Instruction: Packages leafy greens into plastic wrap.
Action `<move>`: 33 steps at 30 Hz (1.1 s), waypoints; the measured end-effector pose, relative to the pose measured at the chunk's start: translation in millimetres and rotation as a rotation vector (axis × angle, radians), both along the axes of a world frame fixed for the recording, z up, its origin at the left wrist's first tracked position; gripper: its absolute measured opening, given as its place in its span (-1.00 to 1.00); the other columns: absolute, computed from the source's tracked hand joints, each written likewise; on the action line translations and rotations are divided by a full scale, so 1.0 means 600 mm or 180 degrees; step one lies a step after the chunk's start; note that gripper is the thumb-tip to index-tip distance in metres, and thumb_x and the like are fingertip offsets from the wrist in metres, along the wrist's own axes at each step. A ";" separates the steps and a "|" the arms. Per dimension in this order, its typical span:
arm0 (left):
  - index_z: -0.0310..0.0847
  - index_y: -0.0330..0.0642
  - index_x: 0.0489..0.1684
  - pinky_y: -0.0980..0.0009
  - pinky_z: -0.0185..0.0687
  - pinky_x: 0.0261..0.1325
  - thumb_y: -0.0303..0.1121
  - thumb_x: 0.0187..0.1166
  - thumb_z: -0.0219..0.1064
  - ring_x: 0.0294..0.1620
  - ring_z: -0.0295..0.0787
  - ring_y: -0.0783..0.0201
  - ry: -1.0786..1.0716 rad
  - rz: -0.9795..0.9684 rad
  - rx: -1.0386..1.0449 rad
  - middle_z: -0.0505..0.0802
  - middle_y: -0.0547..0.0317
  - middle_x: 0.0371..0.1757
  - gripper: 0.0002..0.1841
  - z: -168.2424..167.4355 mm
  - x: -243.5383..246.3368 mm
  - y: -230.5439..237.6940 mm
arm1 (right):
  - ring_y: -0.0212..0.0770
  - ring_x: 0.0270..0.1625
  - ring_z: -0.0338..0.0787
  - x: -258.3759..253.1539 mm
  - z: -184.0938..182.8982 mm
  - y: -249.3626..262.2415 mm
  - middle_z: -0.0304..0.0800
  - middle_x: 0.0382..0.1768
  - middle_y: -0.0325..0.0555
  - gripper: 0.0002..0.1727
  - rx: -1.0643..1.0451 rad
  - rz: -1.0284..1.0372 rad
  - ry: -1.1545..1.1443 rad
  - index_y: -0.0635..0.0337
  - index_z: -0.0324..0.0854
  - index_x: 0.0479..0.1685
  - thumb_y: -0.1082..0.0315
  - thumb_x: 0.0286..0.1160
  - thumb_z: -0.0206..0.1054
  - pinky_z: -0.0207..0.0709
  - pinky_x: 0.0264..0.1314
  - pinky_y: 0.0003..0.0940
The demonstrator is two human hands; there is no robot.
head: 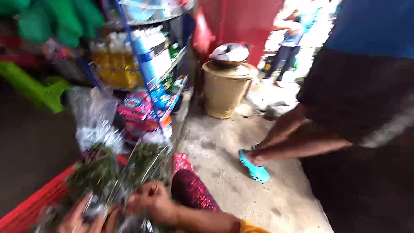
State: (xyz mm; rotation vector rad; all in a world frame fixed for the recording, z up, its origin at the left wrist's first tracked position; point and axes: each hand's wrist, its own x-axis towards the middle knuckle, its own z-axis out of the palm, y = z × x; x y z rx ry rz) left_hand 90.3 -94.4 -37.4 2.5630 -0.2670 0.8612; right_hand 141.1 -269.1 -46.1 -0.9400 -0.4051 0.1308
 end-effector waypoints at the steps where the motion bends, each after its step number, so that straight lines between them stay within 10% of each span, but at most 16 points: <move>1: 0.82 -0.32 -0.19 -0.30 0.11 0.63 -0.19 0.61 0.35 0.56 0.35 -0.56 -0.0039 0.0036 -0.0065 0.58 -0.64 0.42 -0.69 0.008 0.001 -0.007 | -0.49 -0.40 0.82 0.001 0.008 0.001 0.85 -0.50 -0.35 -0.68 0.0017 0.0002 0.0023 0.08 0.67 -0.60 0.57 0.49 0.19 0.71 -0.23 -0.51; 11: 0.88 -0.04 -0.21 -0.07 0.20 0.69 -0.09 0.48 0.50 0.70 0.30 -0.11 0.0306 0.0177 -0.0689 0.51 -0.14 0.64 -0.77 0.004 -0.013 0.029 | -0.49 -0.48 0.77 0.006 -0.017 0.015 0.77 -0.61 -0.46 -0.60 -0.0036 0.0037 -0.0110 -0.18 0.67 -0.69 0.39 0.57 0.22 0.72 -0.24 -0.46; 19: 0.77 -0.38 -0.42 0.25 0.64 0.23 -0.29 0.59 0.40 0.09 0.77 0.17 0.0044 0.1136 -0.1136 0.81 -0.15 0.15 -0.71 -0.014 0.027 0.061 | -0.47 -0.52 0.73 0.008 -0.027 0.032 0.72 -0.66 -0.43 -0.60 0.0042 0.0221 -0.0094 -0.11 0.63 -0.73 0.46 0.53 0.23 0.69 -0.28 -0.47; 23: 0.65 -0.51 -0.52 -0.01 0.60 0.18 -0.39 0.56 0.37 0.02 0.79 -0.09 0.0747 0.1291 -0.0896 0.83 -0.28 -0.10 -0.69 -0.015 0.086 0.087 | -0.49 -0.52 0.72 0.011 -0.036 0.042 0.72 -0.64 -0.43 -0.59 -0.0158 0.0128 -0.0157 -0.12 0.52 -0.76 0.50 0.49 0.24 0.67 -0.30 -0.50; 28: 0.67 -0.50 -0.17 -0.21 0.52 0.24 -0.37 0.54 0.44 0.10 0.73 -0.24 0.2301 0.1330 -0.0815 0.79 -0.35 -0.05 -0.74 -0.024 0.180 0.142 | -0.48 -0.50 0.73 0.022 -0.052 0.039 0.73 -0.63 -0.42 -0.59 -0.0269 0.0102 -0.0119 -0.08 0.51 -0.76 0.52 0.50 0.23 0.67 -0.30 -0.50; 33: 0.12 -0.17 0.76 -0.18 0.62 0.18 -0.60 0.46 0.43 0.03 0.74 -0.24 0.2563 0.0931 -0.1219 0.76 -0.34 0.00 -0.20 -0.069 0.211 0.187 | -0.52 -0.50 0.73 0.038 -0.057 0.029 0.75 -0.61 -0.46 -0.58 -0.0355 0.0047 -0.0031 -0.12 0.53 -0.75 0.52 0.50 0.24 0.67 -0.29 -0.53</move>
